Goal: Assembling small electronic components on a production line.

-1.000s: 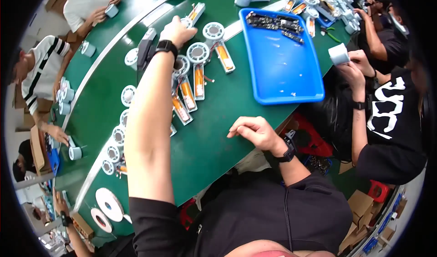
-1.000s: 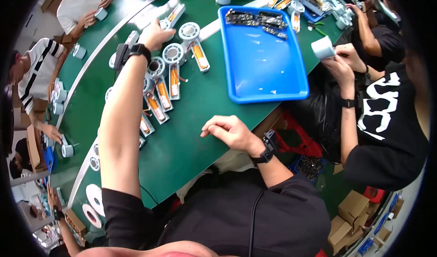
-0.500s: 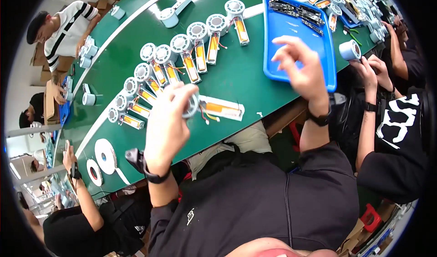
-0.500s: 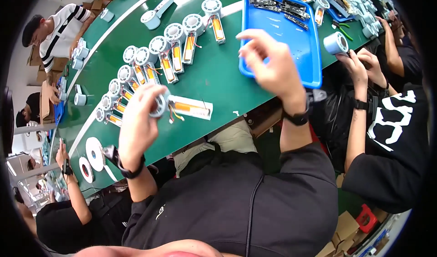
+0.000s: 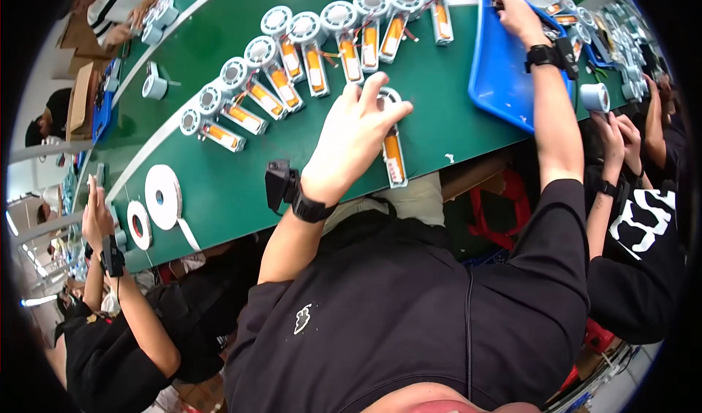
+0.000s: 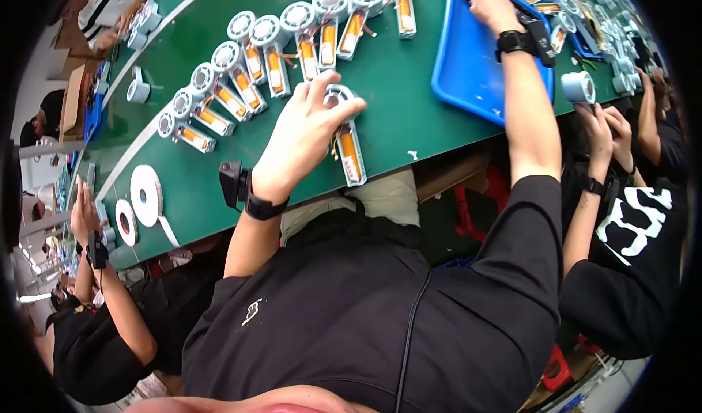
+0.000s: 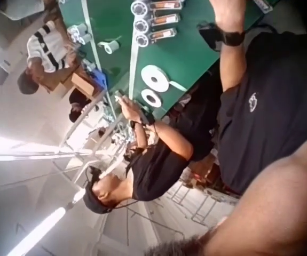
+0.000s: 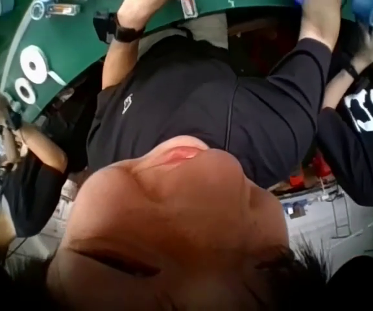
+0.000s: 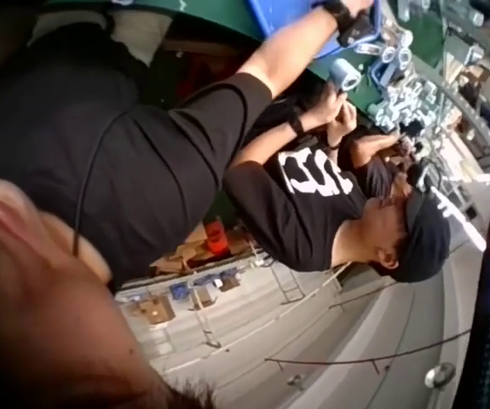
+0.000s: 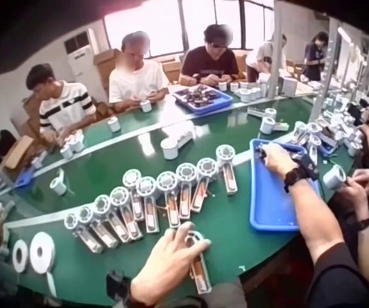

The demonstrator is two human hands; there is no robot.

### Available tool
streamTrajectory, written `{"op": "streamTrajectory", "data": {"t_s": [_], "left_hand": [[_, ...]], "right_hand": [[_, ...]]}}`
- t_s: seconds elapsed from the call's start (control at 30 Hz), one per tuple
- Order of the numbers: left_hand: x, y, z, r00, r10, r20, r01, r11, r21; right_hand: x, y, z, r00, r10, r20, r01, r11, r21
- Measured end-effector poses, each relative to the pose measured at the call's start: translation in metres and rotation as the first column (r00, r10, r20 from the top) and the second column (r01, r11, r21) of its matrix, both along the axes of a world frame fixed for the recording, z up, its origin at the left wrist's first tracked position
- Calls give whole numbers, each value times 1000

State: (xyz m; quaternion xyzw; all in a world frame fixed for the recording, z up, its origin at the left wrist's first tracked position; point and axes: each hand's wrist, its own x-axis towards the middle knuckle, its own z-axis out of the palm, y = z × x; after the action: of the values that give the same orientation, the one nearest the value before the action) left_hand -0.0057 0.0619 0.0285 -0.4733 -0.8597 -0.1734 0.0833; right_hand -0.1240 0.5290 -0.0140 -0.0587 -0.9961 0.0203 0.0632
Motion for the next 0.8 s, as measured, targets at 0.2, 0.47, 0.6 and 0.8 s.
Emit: {"op": "streamTrajectory", "data": {"t_s": [0.2,0.47,0.6,0.8], "left_hand": [[-5,-12,15,996,12,87,-26,985,170],[29,-44,46,913,-158,377,-59,862,503],[39,-54,25,871,-236,432,-14,865,501],[36,-69,-1,592,-119,797,-335,864,377]], "right_hand": [[38,8,19,944,82,-319,-60,995,79],[209,-254,85,804,191,-563,-576,483,-660],[214,-313,60,789,329,-519,-610,309,-730],[199,-308,58,974,155,-167,-224,518,-825]]}}
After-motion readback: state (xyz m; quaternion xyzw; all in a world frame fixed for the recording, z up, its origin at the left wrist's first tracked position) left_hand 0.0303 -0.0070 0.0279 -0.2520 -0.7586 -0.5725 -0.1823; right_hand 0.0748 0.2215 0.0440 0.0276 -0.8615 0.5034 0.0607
